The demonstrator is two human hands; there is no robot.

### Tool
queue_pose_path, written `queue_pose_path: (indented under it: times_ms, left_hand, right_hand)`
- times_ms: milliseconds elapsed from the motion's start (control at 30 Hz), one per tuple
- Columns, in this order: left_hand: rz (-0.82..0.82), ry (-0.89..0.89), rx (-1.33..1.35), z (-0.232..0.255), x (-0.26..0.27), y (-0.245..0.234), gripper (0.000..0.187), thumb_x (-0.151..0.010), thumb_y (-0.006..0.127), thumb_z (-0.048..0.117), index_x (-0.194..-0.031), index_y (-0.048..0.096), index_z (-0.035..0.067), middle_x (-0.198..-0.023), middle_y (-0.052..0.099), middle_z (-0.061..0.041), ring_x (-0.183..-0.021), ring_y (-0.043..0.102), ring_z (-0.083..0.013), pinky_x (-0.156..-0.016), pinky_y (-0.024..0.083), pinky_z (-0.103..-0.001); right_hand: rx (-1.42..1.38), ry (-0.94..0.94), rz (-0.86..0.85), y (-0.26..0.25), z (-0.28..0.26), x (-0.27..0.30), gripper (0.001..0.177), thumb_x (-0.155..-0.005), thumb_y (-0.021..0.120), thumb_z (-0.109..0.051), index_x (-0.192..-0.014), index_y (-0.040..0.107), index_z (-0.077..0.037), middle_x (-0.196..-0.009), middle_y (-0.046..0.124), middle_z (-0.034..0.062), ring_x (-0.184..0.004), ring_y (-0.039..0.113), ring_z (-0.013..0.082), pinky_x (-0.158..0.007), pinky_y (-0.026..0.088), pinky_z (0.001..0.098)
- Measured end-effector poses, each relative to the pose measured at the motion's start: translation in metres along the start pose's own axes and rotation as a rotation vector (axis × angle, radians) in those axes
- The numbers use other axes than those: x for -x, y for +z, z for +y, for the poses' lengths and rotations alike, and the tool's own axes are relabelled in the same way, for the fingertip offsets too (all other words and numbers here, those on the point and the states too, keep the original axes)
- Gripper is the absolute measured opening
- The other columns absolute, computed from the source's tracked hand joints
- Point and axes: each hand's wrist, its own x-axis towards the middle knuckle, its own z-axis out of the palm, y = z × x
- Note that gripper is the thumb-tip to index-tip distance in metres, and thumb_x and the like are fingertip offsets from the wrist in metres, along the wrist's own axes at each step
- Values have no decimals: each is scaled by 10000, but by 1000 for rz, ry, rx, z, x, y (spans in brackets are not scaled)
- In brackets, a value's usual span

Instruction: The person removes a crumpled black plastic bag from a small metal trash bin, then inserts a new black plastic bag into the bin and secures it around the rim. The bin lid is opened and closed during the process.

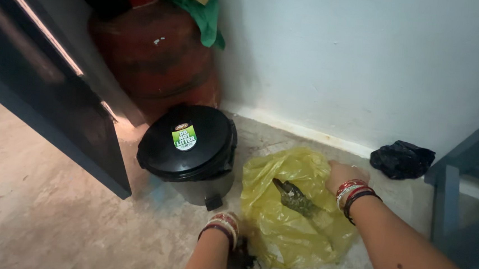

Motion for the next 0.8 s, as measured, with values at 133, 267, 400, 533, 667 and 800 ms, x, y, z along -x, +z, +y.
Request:
queue_pose_path:
  times_ms: [133,267,400,533,667,800]
  left_hand:
    - [8,31,13,13,-4,20,566,-958,506,602,-1309,654,184,-1358,624,-142,-1273,601,-331,-1044,488,-445]
    - [85,-39,202,25,-19,-1,535,-945,497,546,-1267,705,172,-1334,652,-158,-1259,615,-333,-1053,479,-418]
    - [233,0,232,11,-20,-81,457,-935,509,455,-1191,776,185,-1284,678,-165,-1220,627,-336,-1062,463,-387]
    - [523,576,335,-16,27,-170,417,-880,490,389,-1140,777,235,-1087,797,-73,-1036,733,-241,-954,513,-300]
    - [545,177,910,8,83,-228,307,-864,716,346,-937,809,62,-860,748,-99,-781,672,-217,-721,509,-337]
    - [943,417,1196,44,114,-240,241,-858,717,215,-883,767,-19,-777,742,-57,-707,658,-153,-664,526,-293]
  right_hand:
    - [-43,62,-19,-5,4,-4,483,-949,529,-490,-1297,718,-214,-1323,720,107,-1239,671,297,-1112,423,520]
    - [-216,49,121,-18,12,-19,519,-923,524,-515,-1253,731,-172,-1305,705,127,-1219,654,344,-1052,461,537]
    - [-433,-1,274,-55,36,-35,542,-953,523,-511,-1194,741,-78,-1217,707,220,-1144,656,414,-1006,479,518]
    - [-758,-33,469,-108,50,-36,425,-897,593,-413,-1047,801,-75,-1055,744,230,-1007,700,403,-935,526,473]
    - [-853,-257,901,-145,44,-11,338,-969,614,-341,-1071,734,-42,-976,728,221,-908,700,402,-809,546,470]
    - [-802,-353,812,-167,39,10,265,-971,640,-262,-1020,771,-37,-875,714,195,-788,669,334,-732,528,445]
